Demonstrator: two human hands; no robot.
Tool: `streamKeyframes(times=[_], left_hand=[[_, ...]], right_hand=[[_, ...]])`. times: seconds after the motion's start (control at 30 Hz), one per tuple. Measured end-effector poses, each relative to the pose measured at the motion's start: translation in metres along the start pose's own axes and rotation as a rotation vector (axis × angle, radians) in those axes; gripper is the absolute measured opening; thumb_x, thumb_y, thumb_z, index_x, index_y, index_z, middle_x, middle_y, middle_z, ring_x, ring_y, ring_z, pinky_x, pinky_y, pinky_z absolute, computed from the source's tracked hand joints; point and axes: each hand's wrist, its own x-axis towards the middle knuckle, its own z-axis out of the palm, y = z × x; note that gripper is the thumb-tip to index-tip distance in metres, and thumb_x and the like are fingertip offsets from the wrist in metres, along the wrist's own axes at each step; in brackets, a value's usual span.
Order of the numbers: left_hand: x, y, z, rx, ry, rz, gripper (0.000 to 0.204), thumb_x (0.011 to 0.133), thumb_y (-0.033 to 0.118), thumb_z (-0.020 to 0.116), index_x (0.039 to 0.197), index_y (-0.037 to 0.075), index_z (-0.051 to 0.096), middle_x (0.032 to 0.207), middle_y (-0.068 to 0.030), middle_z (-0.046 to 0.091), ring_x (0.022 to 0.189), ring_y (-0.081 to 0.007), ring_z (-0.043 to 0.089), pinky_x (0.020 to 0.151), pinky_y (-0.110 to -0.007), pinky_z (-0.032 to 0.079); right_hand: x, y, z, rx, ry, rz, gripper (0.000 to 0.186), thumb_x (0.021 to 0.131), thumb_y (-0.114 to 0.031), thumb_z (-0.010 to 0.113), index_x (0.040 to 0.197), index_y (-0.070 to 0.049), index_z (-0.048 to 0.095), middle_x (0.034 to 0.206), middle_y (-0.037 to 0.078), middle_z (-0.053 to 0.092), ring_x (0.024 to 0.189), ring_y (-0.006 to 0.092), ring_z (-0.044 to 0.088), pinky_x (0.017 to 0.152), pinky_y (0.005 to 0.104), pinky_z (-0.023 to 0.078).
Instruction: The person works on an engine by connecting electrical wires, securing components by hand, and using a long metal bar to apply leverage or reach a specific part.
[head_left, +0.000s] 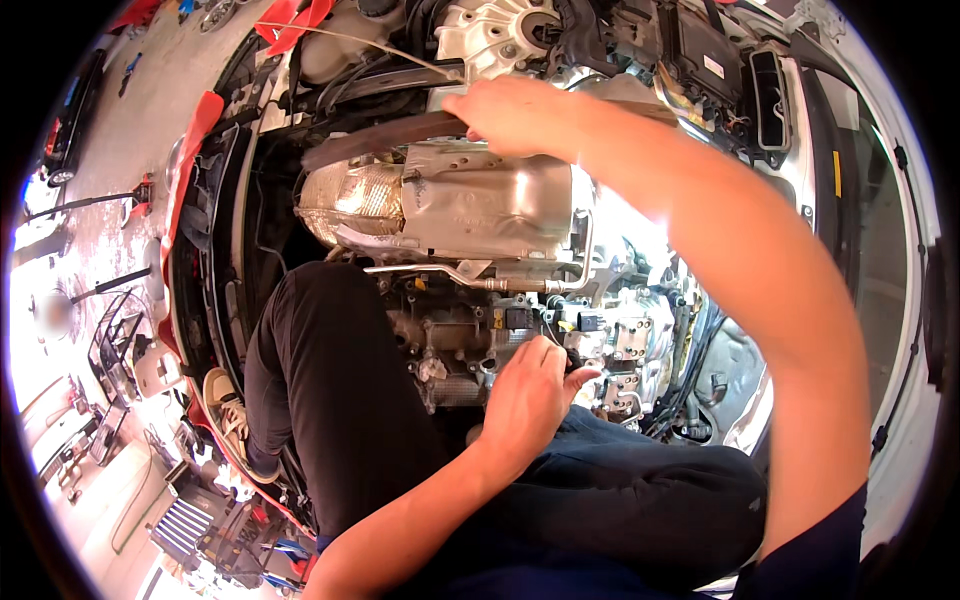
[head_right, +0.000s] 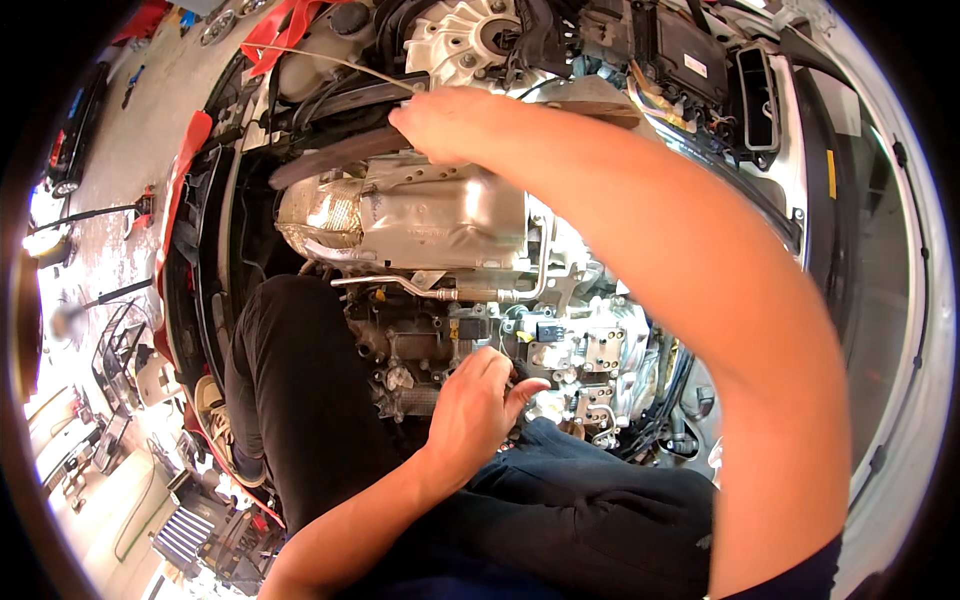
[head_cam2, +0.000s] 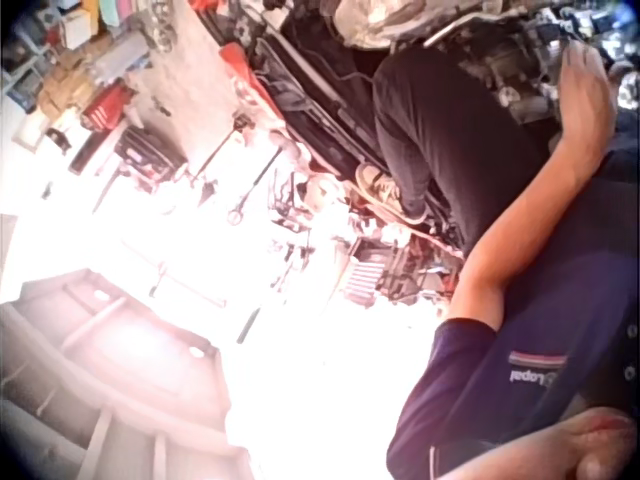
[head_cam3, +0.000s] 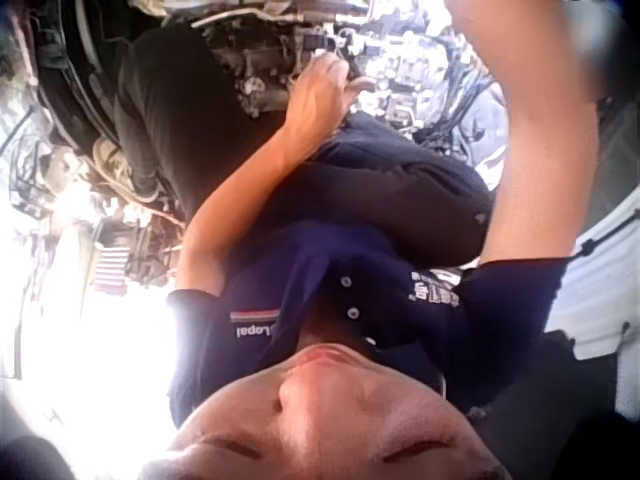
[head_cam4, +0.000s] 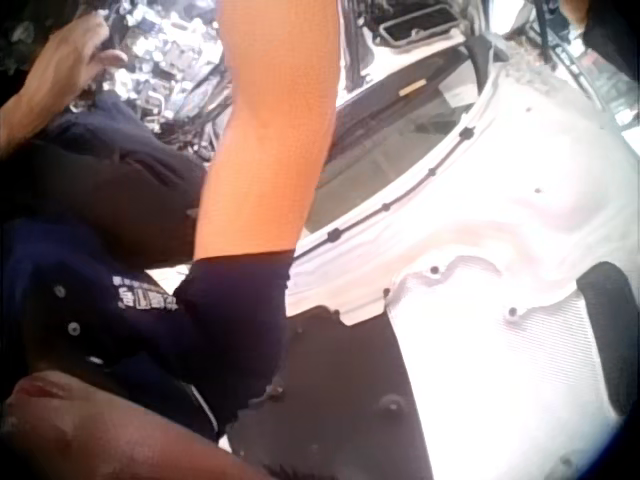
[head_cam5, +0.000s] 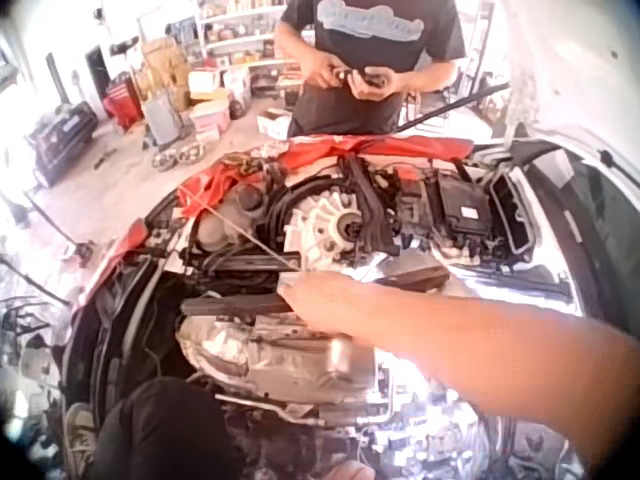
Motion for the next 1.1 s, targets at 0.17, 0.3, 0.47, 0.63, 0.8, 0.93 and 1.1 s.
streamKeyframes(times=[0.17,0.3,0.47,0.63,0.8,0.93,1.1], left_hand=[[-0.002,-0.007,-0.005,0.008,-0.043,0.027,0.034,0.080,0.026,0.076,0.079,0.000,0.055,0.080,-0.0124,0.054,0.073,-0.0306,0.055,0.063,-0.040,0.047],[0.002,-0.004,-0.001,-0.008,-0.060,0.010,0.035,0.081,0.028,0.076,0.078,0.000,0.055,0.081,-0.0117,0.055,0.074,-0.0291,0.057,0.066,-0.038,0.049],[0.007,-0.003,0.000,-0.037,-0.049,0.039,0.035,0.082,0.027,0.076,0.078,0.000,0.054,0.081,-0.0115,0.054,0.075,-0.0294,0.057,0.066,-0.038,0.049],[0.011,-0.003,0.007,-0.122,0.032,-0.025,0.032,0.083,0.025,0.075,0.080,0.000,0.055,0.083,-0.0121,0.054,0.073,-0.0314,0.058,0.063,-0.040,0.049],[0.009,0.001,0.009,-0.334,0.020,-0.201,0.029,0.086,0.023,0.073,0.086,-0.003,0.060,0.085,-0.0141,0.056,0.069,-0.0335,0.060,0.059,-0.041,0.049],[0.009,0.001,0.008,-0.326,0.007,-0.242,0.029,0.085,0.024,0.074,0.085,-0.003,0.063,0.084,-0.0139,0.056,0.069,-0.0329,0.060,0.060,-0.040,0.049],[0.008,-0.001,0.012,-0.287,-0.029,-0.251,0.029,0.084,0.026,0.075,0.084,-0.001,0.063,0.084,-0.0128,0.056,0.068,-0.0321,0.060,0.059,-0.040,0.049]], right_hand=[[-0.082,-0.021,-0.042,0.006,0.366,-0.146,0.032,0.081,-0.002,0.063,0.112,-0.003,0.054,0.092,0.011,0.064,0.089,0.0321,0.066,0.073,0.0412,0.054],[-0.140,-0.023,-0.029,0.059,0.410,-0.053,0.038,0.084,-0.008,0.065,0.119,-0.004,0.051,0.093,0.013,0.063,0.086,0.0322,0.065,0.073,0.0406,0.052],[-0.181,0.009,0.004,0.249,0.445,0.203,0.040,0.086,-0.008,0.065,0.123,-0.003,0.049,0.103,0.017,0.064,0.089,0.0383,0.063,0.077,0.0422,0.051],[-0.211,0.026,0.023,0.457,0.416,0.486,0.039,0.085,-0.007,0.066,0.121,-0.002,0.049,0.102,0.017,0.065,0.092,0.0381,0.063,0.083,0.0395,0.049],[-0.215,0.029,0.032,0.489,0.504,0.445,0.035,0.089,-0.008,0.064,0.121,-0.002,0.051,0.107,0.013,0.066,0.099,0.0271,0.063,0.092,0.0347,0.045],[-0.226,0.033,0.033,0.430,0.452,0.485,0.029,0.092,-0.012,0.064,0.118,-0.001,0.056,0.109,0.011,0.066,0.100,0.0254,0.062,0.092,0.0359,0.046],[-0.229,0.024,0.035,0.212,0.483,0.512,0.027,0.091,-0.014,0.065,0.112,0.000,0.058,0.105,0.012,0.063,0.093,0.0224,0.060,0.084,0.0329,0.047]])
